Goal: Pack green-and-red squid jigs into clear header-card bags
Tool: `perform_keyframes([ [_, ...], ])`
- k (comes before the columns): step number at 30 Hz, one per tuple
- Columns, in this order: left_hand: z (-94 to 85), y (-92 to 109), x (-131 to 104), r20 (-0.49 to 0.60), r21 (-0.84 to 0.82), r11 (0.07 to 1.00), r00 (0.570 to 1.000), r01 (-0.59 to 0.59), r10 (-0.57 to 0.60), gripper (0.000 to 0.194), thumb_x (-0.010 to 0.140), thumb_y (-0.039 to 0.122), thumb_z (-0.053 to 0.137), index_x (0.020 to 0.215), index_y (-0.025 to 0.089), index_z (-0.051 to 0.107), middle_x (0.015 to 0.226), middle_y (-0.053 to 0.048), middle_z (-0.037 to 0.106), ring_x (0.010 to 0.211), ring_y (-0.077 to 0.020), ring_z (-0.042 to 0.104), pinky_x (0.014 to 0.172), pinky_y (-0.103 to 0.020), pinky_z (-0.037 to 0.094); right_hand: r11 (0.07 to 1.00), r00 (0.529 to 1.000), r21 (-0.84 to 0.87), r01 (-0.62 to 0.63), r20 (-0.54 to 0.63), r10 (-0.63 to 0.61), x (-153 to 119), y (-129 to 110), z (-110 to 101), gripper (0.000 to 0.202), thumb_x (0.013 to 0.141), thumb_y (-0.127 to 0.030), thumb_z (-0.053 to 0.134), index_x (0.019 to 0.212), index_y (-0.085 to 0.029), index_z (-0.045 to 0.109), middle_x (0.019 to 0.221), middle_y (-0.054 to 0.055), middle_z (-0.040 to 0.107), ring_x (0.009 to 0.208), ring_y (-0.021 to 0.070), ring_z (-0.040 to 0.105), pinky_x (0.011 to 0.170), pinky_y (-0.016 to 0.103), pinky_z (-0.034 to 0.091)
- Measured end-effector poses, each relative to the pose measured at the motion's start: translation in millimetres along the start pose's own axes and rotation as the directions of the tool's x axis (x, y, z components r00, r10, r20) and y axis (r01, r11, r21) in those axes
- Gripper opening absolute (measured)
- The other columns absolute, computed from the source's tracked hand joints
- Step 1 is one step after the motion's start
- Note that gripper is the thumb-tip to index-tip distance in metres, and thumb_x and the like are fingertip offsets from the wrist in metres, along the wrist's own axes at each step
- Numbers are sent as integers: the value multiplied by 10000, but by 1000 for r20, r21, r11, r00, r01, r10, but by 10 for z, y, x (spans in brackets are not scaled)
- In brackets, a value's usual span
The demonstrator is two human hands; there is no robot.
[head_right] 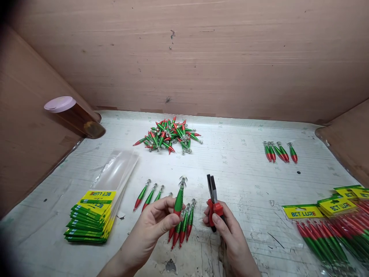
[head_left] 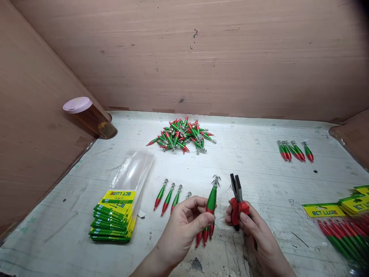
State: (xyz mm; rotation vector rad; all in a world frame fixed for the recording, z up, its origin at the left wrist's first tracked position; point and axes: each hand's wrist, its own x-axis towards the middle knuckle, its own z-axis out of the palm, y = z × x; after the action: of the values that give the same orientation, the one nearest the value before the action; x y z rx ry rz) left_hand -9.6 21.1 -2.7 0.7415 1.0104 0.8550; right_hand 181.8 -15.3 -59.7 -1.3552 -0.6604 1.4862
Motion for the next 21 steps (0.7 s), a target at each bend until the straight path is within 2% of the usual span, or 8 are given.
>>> perform_keyframes([
  [8, -18, -33, -24, -31, 41, 999, 999, 16, -14, 278, 652, 371, 822, 835, 205, 694, 701, -1, 571, 647, -132, 535, 611, -247, 434, 999, 999, -22, 31, -9, -31, -3, -20, 26, 336, 839, -482, 619, 1018, -201, 662, 897, 55, 664, 798, 214, 640, 796, 340, 515],
  [12, -17, -25, -23, -50, 67, 998, 999, 3, 0, 257, 654, 352, 824, 824, 215, 689, 688, 12, 561, 641, -123, 530, 622, -244, 432, 998, 999, -47, 45, 20, -44, 7, -24, 9, 315, 861, -480, 589, 1010, -210, 652, 900, 45, 643, 809, 205, 622, 795, 322, 505],
  [16, -28, -28, -14, -53, 93, 995, 998, -21, 26, 252, 666, 347, 819, 826, 201, 690, 717, -2, 579, 715, -138, 539, 693, -251, 435, 973, 986, -174, 152, 91, -137, -65, -52, -18, 293, 847, -464, 617, 1025, -232, 641, 895, 48, 646, 838, 222, 609, 788, 314, 499],
  [19, -35, -46, -3, -58, 80, 996, 998, -27, 31, 261, 666, 348, 819, 834, 195, 691, 732, -8, 589, 727, -142, 535, 695, -251, 432, 941, 972, -246, 232, 12, -237, -196, -135, 33, 339, 817, -459, 648, 1085, -252, 636, 933, 59, 665, 829, 243, 625, 741, 315, 498],
  [21, -35, -61, 5, -63, 79, 996, 997, -26, 31, 268, 662, 349, 821, 836, 192, 690, 729, -8, 590, 726, -142, 534, 693, -252, 431, 892, 940, -333, 307, -40, -338, -278, -224, 99, 315, 812, -439, 650, 1069, -256, 648, 913, 56, 659, 778, 234, 616, 684, 301, 483],
])
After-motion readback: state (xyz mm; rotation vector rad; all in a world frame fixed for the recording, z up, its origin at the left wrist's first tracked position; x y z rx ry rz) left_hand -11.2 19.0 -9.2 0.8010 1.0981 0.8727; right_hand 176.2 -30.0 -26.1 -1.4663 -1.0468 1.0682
